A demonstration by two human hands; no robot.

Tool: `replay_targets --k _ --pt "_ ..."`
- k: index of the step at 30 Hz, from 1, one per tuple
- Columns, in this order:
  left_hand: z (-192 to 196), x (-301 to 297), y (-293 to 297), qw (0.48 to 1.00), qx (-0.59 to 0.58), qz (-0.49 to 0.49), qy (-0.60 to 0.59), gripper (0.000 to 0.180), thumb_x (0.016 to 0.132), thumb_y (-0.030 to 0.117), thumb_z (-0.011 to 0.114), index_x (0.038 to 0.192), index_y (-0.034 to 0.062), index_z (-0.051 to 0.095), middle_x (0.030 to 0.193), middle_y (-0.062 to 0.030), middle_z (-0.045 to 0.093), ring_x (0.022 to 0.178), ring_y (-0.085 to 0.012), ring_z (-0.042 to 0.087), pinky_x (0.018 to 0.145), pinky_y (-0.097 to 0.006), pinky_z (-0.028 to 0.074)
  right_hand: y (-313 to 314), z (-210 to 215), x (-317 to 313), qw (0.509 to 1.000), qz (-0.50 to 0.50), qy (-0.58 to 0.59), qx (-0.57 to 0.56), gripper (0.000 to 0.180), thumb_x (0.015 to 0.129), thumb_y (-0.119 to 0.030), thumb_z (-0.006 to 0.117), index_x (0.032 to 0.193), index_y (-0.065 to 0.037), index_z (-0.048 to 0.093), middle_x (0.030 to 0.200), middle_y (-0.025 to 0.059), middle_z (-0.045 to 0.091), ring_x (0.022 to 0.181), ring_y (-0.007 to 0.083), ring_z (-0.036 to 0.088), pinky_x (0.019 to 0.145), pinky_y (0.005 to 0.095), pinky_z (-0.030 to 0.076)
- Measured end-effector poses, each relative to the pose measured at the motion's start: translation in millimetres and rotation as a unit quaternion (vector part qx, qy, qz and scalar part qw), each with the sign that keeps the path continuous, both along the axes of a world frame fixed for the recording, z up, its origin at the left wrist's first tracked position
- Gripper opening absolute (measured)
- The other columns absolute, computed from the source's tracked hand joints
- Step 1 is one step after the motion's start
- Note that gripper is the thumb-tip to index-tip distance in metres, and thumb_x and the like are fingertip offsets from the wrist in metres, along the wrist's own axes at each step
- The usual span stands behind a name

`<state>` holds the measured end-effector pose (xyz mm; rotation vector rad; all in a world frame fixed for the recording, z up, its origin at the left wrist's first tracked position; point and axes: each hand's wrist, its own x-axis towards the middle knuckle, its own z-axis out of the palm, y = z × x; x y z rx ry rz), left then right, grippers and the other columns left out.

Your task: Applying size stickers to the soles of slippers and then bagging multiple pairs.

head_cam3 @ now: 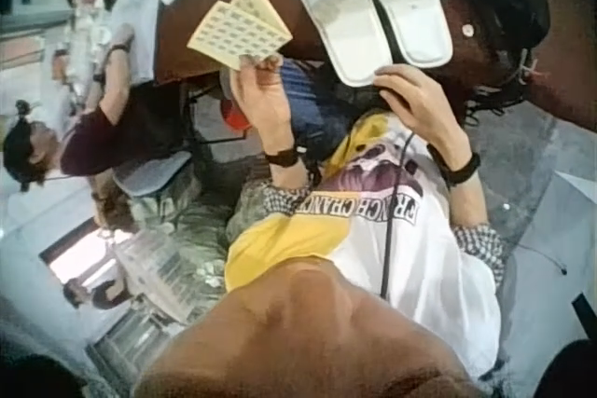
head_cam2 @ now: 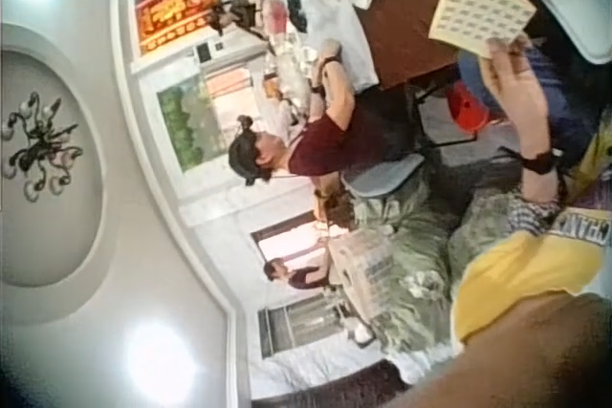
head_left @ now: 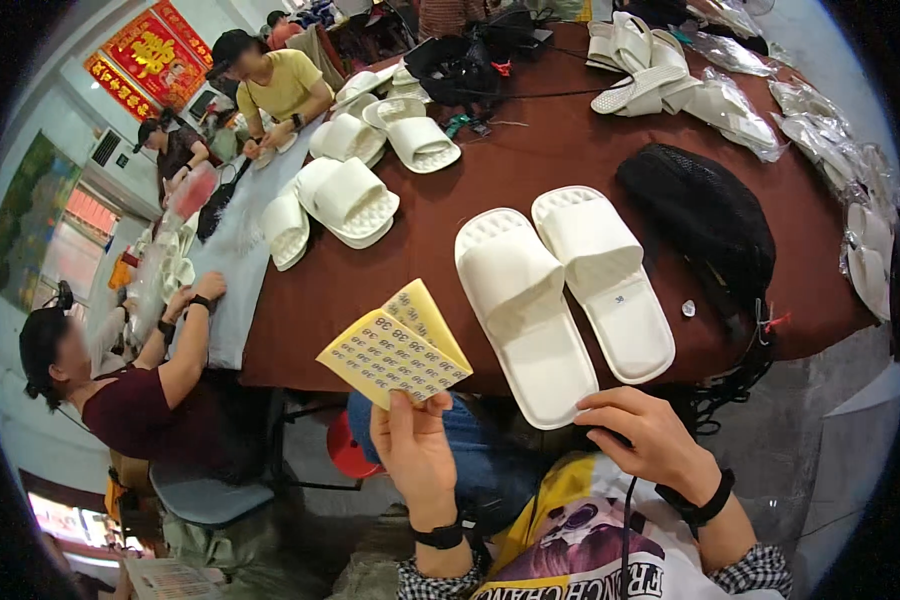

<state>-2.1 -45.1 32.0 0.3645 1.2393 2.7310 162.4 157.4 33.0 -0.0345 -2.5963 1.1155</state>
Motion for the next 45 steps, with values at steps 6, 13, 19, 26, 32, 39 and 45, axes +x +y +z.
replay_targets --k 6,13,19,26,32,39,45 --pt "6 7 13 0.998 -0.053 -0.018 -0.032 0.025 0.109 0.018 0.051 0.121 -0.0018 0.061 0.109 -0.0105 0.071 0.089 -0.018 0.067 0.079 -0.035 0.055 5 10 -26 0.984 0.118 0.128 0.036 0.024 0.085 -0.003 0.074 0.108 -0.003 0.072 0.109 0.0103 0.073 0.087 0.0269 0.071 0.074 0.0364 0.058" --pt "-8 4 16 0.995 -0.035 -0.063 -0.072 0.03 0.108 0.022 0.054 0.12 -0.0029 0.065 0.106 -0.0082 0.072 0.09 -0.0129 0.067 0.083 -0.029 0.053 1 7 -21 0.988 0.093 0.122 0.036 0.024 0.08 0.01 0.07 0.102 0.002 0.076 0.103 0.0151 0.075 0.08 0.027 0.072 0.068 0.034 0.057" --pt "-18 11 26 0.99 -0.058 -0.087 -0.094 0.031 0.108 0.022 0.054 0.121 -0.0029 0.066 0.107 -0.0089 0.074 0.088 -0.0129 0.068 0.082 -0.029 0.054 8 -4 6 0.998 0.034 0.056 0.026 0.021 0.086 0.008 0.068 0.105 0.002 0.075 0.105 0.016 0.075 0.083 0.0258 0.072 0.069 0.0322 0.056" --pt "-11 11 22 0.992 -0.079 -0.068 -0.076 0.029 0.109 0.02 0.051 0.118 -0.0043 0.066 0.103 -0.0088 0.073 0.087 -0.0119 0.066 0.081 -0.028 0.052 0 -2 23 0.999 -0.045 0.009 0.012 0.024 0.087 0.008 0.068 0.11 0.0 0.074 0.109 0.0159 0.074 0.089 0.0264 0.074 0.074 0.0319 0.058" --pt "-12 6 21 0.994 -0.048 -0.074 -0.067 0.028 0.111 0.019 0.048 0.116 -0.0021 0.066 0.102 -0.0101 0.073 0.087 -0.013 0.065 0.082 -0.029 0.051 3 0 20 0.997 -0.07 0.024 0.006 0.025 0.087 0.008 0.069 0.109 -0.001 0.075 0.106 0.0141 0.075 0.086 0.0256 0.074 0.071 0.0318 0.058" --pt "-24 3 23 0.993 -0.049 -0.072 -0.083 0.03 0.112 0.019 0.046 0.119 -0.0023 0.065 0.105 -0.0101 0.072 0.091 -0.0144 0.066 0.084 -0.03 0.052 49 42 -21 0.996 0.017 0.025 0.089 0.028 0.084 0.01 0.065 0.109 0.0 0.073 0.106 0.013 0.075 0.094 0.0215 0.073 0.073 0.0293 0.056" --pt "-29 2 25 0.994 -0.07 -0.061 -0.055 0.033 0.111 0.016 0.046 0.135 -0.0029 0.057 0.125 -0.0123 0.066 0.112 -0.0184 0.064 0.101 -0.033 0.05 130 66 -108 0.981 0.095 -0.023 0.17 0.05 0.091 -0.007 0.07 0.139 -0.003 0.058 0.146 0.0185 0.054 0.125 0.033 0.059 0.102 0.0384 0.049"
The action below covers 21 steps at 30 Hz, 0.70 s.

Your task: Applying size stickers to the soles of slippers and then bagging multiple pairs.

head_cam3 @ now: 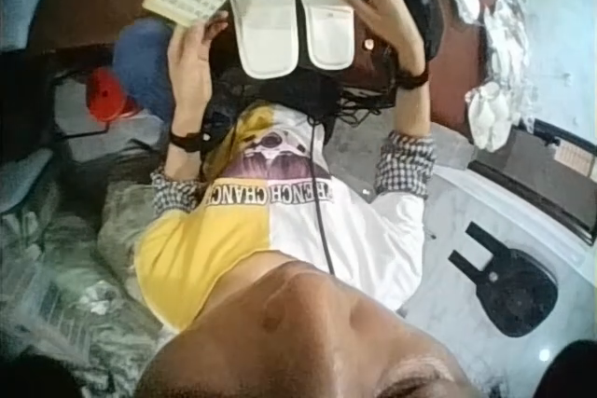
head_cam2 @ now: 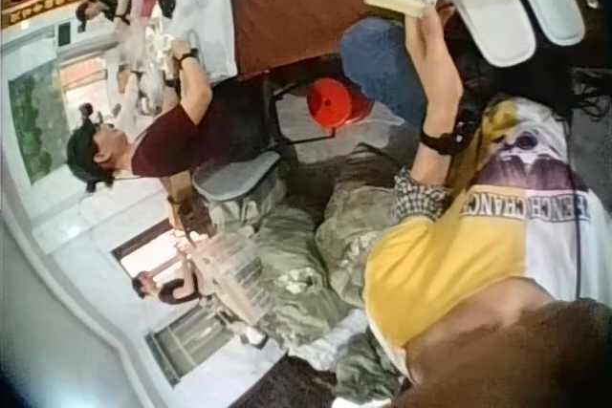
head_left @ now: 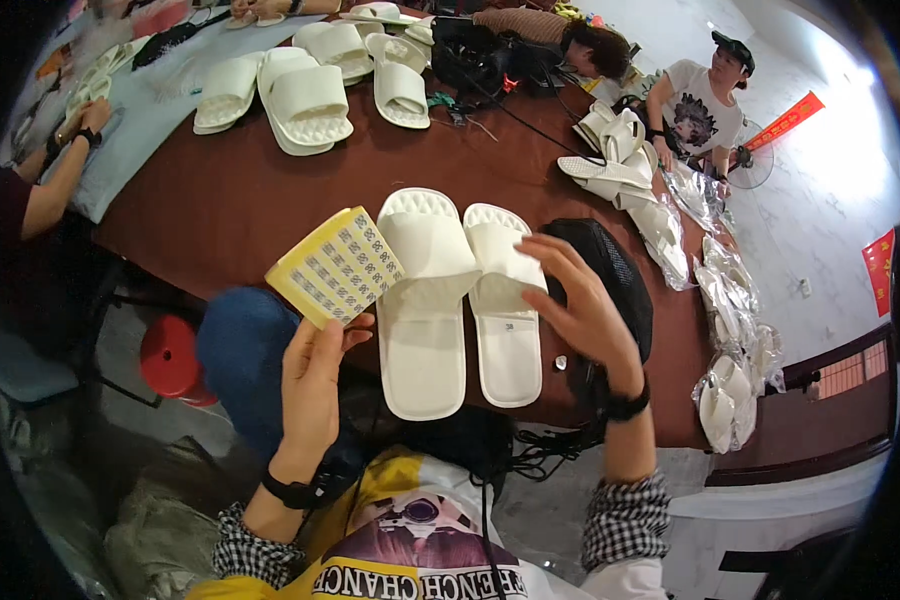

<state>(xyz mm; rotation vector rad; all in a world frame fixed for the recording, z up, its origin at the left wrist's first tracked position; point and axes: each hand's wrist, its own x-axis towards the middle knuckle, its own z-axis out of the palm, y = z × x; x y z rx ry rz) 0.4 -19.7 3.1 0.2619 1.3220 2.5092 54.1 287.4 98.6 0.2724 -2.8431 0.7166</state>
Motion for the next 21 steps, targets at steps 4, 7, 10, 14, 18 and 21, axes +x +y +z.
replay_targets --k 4,7,10,14,18,21 --pt "0 1 2 0.997 -0.07 -0.013 0.024 0.042 0.108 0.008 0.047 0.149 -0.0014 0.045 0.147 -0.0131 0.052 0.135 -0.0239 0.052 0.112 -0.039 0.044 34 -5 -52 0.989 0.028 -0.146 0.025 0.082 0.089 -0.037 0.077 0.153 0.0 0.041 0.147 0.0277 0.05 0.139 0.0426 0.046 0.118 0.0443 0.035" --pt "1 3 2 0.993 -0.092 -0.058 0.036 0.061 0.102 -0.001 0.049 0.16 0.0006 0.029 0.16 -0.0126 0.037 0.145 -0.0263 0.041 0.116 -0.042 0.041 44 -7 -68 0.975 -0.017 -0.217 0.044 0.095 0.077 -0.046 0.086 0.145 0.008 0.047 0.136 0.0296 0.057 0.13 0.0415 0.054 0.112 0.0426 0.042" --pt "1 2 4 0.983 -0.136 -0.093 0.085 0.065 0.101 0.0 0.051 0.161 0.001 0.025 0.161 -0.0125 0.035 0.146 -0.0265 0.039 0.117 -0.044 0.04 45 2 -64 0.969 -0.029 -0.232 0.084 0.085 0.075 -0.046 0.086 0.132 0.009 0.057 0.125 0.0293 0.063 0.119 0.0398 0.061 0.102 0.0447 0.047" --pt "-2 5 7 0.993 -0.047 -0.107 0.017 0.074 0.097 -0.008 0.051 0.163 0.0017 0.02 0.162 -0.0147 0.032 0.143 -0.0231 0.044 0.115 -0.033 0.039 48 30 -25 0.966 -0.068 -0.247 0.036 0.053 0.08 -0.039 0.085 0.102 0.005 0.067 0.082 0.0162 0.067 0.078 0.0241 0.066 0.072 0.038 0.051" --pt "-6 11 14 0.99 -0.006 -0.14 -0.007 0.078 0.098 -0.01 0.05 0.165 0.005 0.013 0.164 -0.0133 0.024 0.143 -0.0274 0.045 0.11 -0.036 0.047 51 46 41 0.958 -0.155 -0.227 -0.08 0.037 0.083 -0.027 0.085 0.094 0.004 0.068 0.078 0.0053 0.064 0.072 0.0091 0.055 0.065 0.0302 0.048" --pt "-7 23 25 0.986 0.021 -0.166 -0.022 0.078 0.101 -0.008 0.049 0.165 0.0065 0.008 0.165 -0.0125 0.017 0.143 -0.0317 0.046 0.104 -0.039 0.054 58 47 87 0.94 -0.248 -0.173 -0.157 0.031 0.084 -0.021 0.083 0.098 0.003 0.069 0.084 0.0024 0.067 0.078 0.008 0.059 0.07 0.0272 0.049"
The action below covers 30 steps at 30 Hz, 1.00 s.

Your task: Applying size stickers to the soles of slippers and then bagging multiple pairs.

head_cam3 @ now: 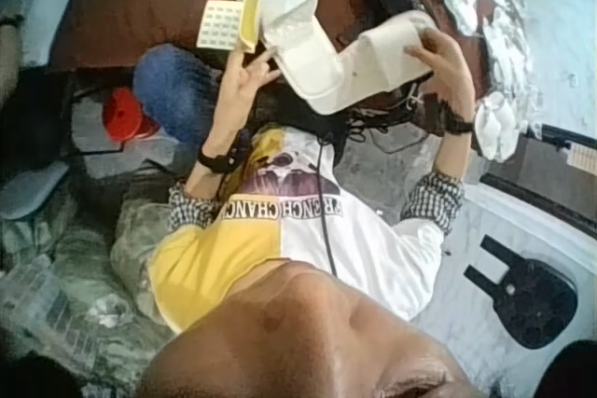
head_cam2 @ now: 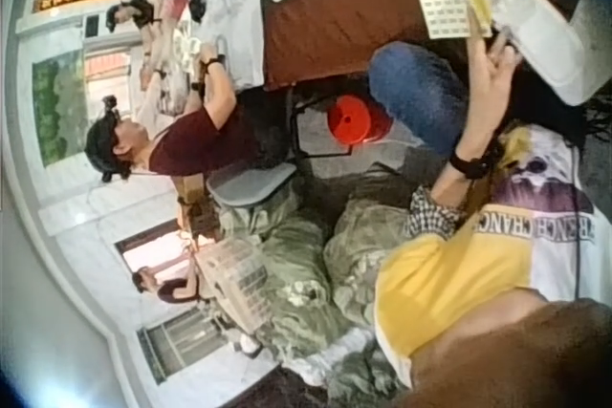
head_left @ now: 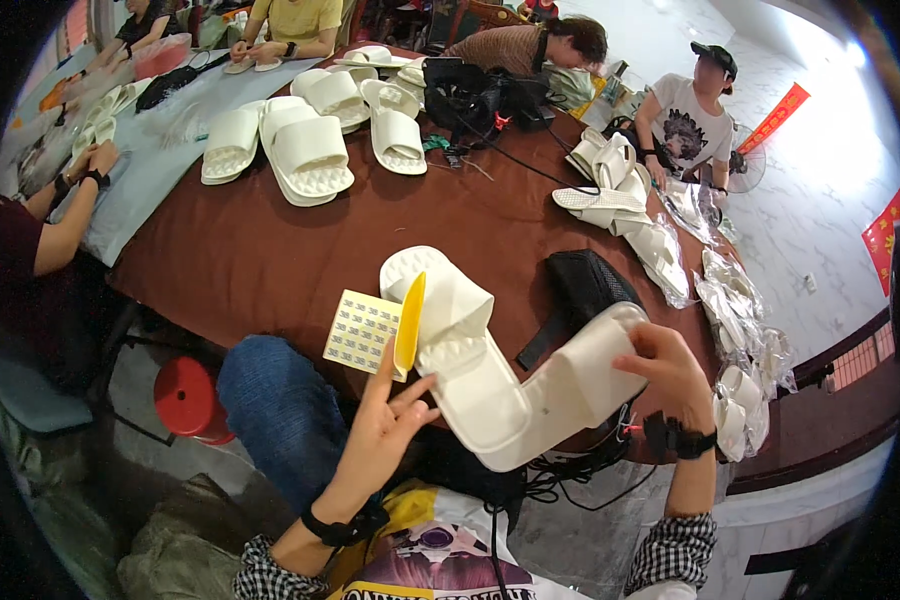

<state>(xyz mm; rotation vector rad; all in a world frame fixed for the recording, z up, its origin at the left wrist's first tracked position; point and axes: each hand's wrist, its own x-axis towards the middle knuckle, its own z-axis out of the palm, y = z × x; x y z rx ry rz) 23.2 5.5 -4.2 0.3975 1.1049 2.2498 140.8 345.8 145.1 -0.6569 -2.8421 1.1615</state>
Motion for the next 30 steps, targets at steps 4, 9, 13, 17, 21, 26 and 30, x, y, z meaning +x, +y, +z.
replay_targets --k 4,9,13,17,21,26,30 --pt "2 11 7 0.997 -0.035 -0.075 0.001 0.073 0.103 -0.003 0.049 0.163 0.0032 0.009 0.164 -0.0155 0.026 0.139 -0.0346 0.051 0.105 -0.045 0.055 24 10 52 0.993 -0.108 0.048 0.009 0.023 0.089 -0.016 0.077 0.103 0.001 0.069 0.089 -0.0006 0.068 0.079 0.0058 0.06 0.071 0.0228 0.047" --pt "11 -7 -2 0.988 -0.07 0.059 0.126 0.075 0.101 -0.008 0.046 0.165 0.0032 0.008 0.15 -0.0161 0.044 0.123 -0.0204 0.061 0.101 -0.034 0.052 36 15 107 0.962 -0.231 0.146 -0.005 0.015 0.096 -0.017 0.07 0.096 -0.001 0.067 0.084 -0.0043 0.063 0.076 0.0046 0.055 0.069 0.0208 0.043" --pt "18 -32 8 0.956 -0.102 0.159 0.226 0.077 0.099 -0.005 0.049 0.165 0.0022 0.01 0.154 -0.0214 0.04 0.137 -0.0275 0.05 0.114 -0.04 0.041 25 2 124 0.935 -0.263 0.217 -0.092 0.011 0.1 -0.017 0.065 0.095 -0.007 0.064 0.08 -0.0081 0.058 0.071 -0.001 0.05 0.06 0.0162 0.038" --pt "19 -57 34 0.905 -0.172 0.184 0.343 0.081 0.095 0.0 0.057 0.164 0.0002 0.013 0.159 -0.0271 0.032 0.148 -0.035 0.036 0.121 -0.043 0.03 -7 -34 121 0.93 -0.254 0.18 -0.197 0.011 0.101 -0.016 0.062 0.101 -0.005 0.064 0.083 -0.006 0.061 0.065 0.0004 0.054 0.054 0.0177 0.044" --pt "16 -74 58 0.873 -0.235 0.169 0.393 0.083 0.093 0.002 0.06 0.163 -0.001 0.015 0.155 -0.0298 0.036 0.145 -0.0408 0.038 0.121 -0.044 0.029 -44 -64 104 0.907 -0.231 0.172 -0.308 0.02 0.101 -0.014 0.063 0.116 -0.002 0.063 0.098 0.0009 0.068 0.077 0.0068 0.066 0.064 0.0196 0.055" --pt "7 -76 64 0.862 -0.279 0.154 0.393 0.081 0.093 0.003 0.06 0.162 -0.0024 0.017 0.149 -0.0299 0.04 0.14 -0.043 0.043 0.117 -0.044 0.035 -81 -67 88 0.856 -0.215 0.197 -0.428 0.036 0.101 -0.009 0.061 0.134 0.004 0.056 0.123 0.0106 0.066 0.109 0.0163 0.067 0.092 0.0294 0.059" --pt "3 -71 59 0.853 -0.297 0.156 0.401 0.08 0.094 0.004 0.06 0.161 -0.002 0.018 0.15 -0.0298 0.04 0.139 -0.0435 0.044 0.116 -0.045 0.037 -99 -70 72 0.89 -0.136 0.178 -0.398 0.038 0.101 -0.01 0.063 0.135 0.004 0.056 0.125 0.0123 0.066 0.115 0.0194 0.066 0.1 0.0325 0.055"
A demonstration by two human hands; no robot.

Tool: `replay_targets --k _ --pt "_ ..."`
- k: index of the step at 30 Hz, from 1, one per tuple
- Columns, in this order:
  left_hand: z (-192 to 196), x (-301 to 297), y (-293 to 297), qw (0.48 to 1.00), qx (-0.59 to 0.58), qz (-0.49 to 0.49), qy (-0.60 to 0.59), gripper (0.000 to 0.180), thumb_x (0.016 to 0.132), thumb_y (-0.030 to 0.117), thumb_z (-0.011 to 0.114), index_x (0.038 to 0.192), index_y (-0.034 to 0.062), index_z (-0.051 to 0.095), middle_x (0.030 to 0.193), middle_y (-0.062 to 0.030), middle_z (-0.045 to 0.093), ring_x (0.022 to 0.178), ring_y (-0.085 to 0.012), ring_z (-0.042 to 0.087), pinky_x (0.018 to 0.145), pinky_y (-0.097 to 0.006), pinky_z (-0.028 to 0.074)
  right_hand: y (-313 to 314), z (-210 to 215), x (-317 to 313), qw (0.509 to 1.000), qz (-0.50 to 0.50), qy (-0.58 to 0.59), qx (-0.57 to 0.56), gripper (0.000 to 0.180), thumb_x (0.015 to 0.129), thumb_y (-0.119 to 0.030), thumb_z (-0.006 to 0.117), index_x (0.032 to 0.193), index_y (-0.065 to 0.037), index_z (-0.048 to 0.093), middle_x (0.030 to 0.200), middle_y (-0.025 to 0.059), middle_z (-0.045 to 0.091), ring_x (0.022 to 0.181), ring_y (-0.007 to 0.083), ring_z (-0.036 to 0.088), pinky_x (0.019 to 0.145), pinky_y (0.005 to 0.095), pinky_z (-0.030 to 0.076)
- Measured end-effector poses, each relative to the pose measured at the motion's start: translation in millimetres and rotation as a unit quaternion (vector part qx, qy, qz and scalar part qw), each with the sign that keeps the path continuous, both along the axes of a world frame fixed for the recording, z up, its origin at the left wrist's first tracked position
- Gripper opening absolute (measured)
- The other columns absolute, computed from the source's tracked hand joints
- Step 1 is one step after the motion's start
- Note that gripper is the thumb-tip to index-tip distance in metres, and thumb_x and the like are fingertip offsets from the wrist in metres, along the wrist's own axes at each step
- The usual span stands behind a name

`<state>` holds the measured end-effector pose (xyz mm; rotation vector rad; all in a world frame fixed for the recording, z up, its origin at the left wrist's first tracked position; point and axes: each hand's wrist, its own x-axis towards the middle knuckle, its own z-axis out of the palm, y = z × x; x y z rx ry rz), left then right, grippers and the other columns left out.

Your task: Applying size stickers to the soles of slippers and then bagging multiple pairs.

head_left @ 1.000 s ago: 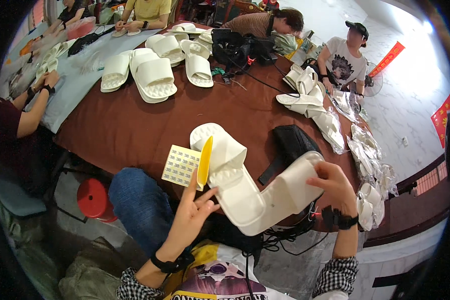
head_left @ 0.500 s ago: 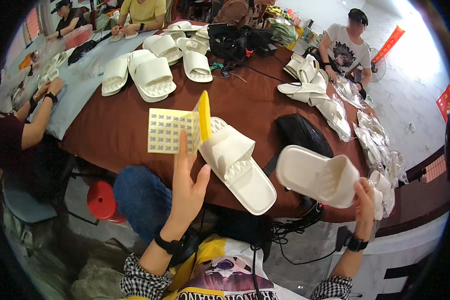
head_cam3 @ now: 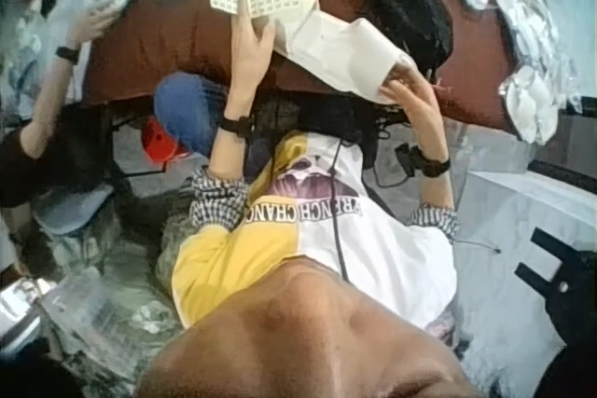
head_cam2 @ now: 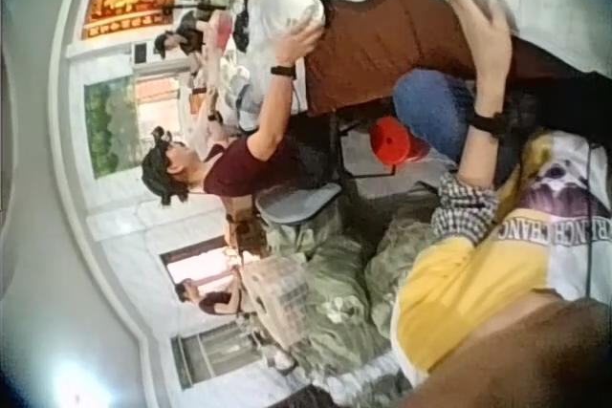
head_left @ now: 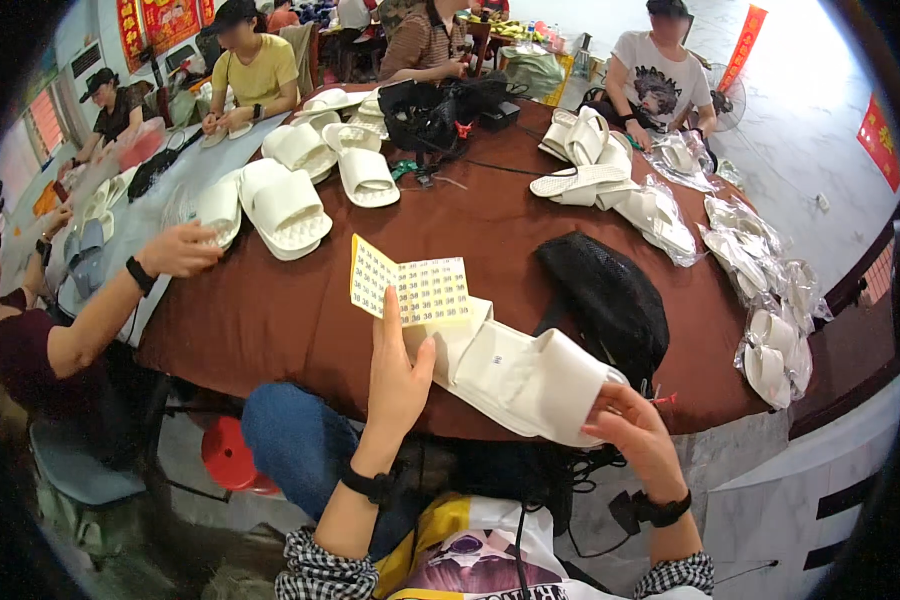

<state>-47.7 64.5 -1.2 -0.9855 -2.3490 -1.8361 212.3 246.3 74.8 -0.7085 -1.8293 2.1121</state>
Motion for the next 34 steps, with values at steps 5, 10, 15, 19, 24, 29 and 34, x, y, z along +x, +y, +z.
replay_targets --k 5,10,15,19,24,29,34 --pt "0 15 1 0.996 -0.024 0.031 0.074 0.082 0.094 0.004 0.06 0.163 0.0008 0.016 0.15 -0.0296 0.04 0.138 -0.0452 0.046 0.112 -0.046 0.041 3 -23 -44 0.993 0.07 -0.036 0.085 0.018 0.103 -0.007 0.06 0.117 0.004 0.06 0.097 0.0059 0.069 0.08 0.0104 0.07 0.07 0.0235 0.058" --pt "3 17 -7 0.999 -0.007 0.043 0.008 0.084 0.093 0.006 0.063 0.163 0.0033 0.018 0.146 -0.0285 0.045 0.134 -0.045 0.049 0.11 -0.046 0.044 8 -38 -74 0.994 0.089 0.005 0.058 0.016 0.102 -0.009 0.062 0.111 0.005 0.061 0.093 0.0055 0.067 0.08 0.0108 0.069 0.071 0.0247 0.058" --pt "2 16 -5 0.997 -0.048 0.056 0.036 0.082 0.092 0.005 0.063 0.162 0.0017 0.02 0.146 -0.0295 0.047 0.133 -0.045 0.051 0.108 -0.046 0.045 8 -42 -96 0.987 0.116 0.034 0.103 0.021 0.1 -0.003 0.059 0.119 0.006 0.06 0.098 0.0069 0.067 0.082 0.0124 0.069 0.072 0.0261 0.059" --pt "-1 15 -10 0.997 -0.02 0.06 0.054 0.083 0.091 0.005 0.063 0.162 -0.0004 0.02 0.147 -0.0305 0.046 0.133 -0.0452 0.05 0.109 -0.046 0.044 16 -36 -104 0.987 0.139 0.001 0.085 0.029 0.101 -0.007 0.059 0.126 0.007 0.059 0.101 0.006 0.067 0.085 0.0101 0.066 0.076 0.0252 0.056" --pt "-8 13 -13 0.998 0.042 0.051 -0.009 0.082 0.093 0.001 0.059 0.163 -0.0004 0.017 0.159 -0.0264 0.034 0.147 -0.0386 0.037 0.12 -0.044 0.032 20 -21 -105 0.983 0.169 -0.003 0.071 0.034 0.101 -0.012 0.061 0.129 0.007 0.06 0.102 0.0047 0.068 0.087 0.0092 0.064 0.079 0.0249 0.054" --pt "-2 15 -25 0.98 0.178 0.068 -0.055 0.082 0.095 -0.003 0.055 0.164 0.0006 0.011 0.167 -0.022 0.021 0.153 -0.0341 0.027 0.125 -0.043 0.024 23 -13 -124 0.992 0.103 -0.07 -0.015 0.027 0.101 -0.013 0.06 0.121 0.005 0.064 0.097 0.003 0.067 0.082 0.0062 0.062 0.077 0.0216 0.051" --pt "35 21 -55 0.921 0.362 0.034 -0.141 0.084 0.099 -0.004 0.052 0.165 0.0047 0.002 0.171 -0.0153 0.012 0.154 -0.0308 0.026 0.126 -0.044 0.021 17 -5 -161 0.989 0.116 0.01 -0.091 0.03 0.102 -0.015 0.06 0.126 0.004 0.059 0.095 0.0038 0.066 0.082 0.0077 0.06 0.076 0.0201 0.048"
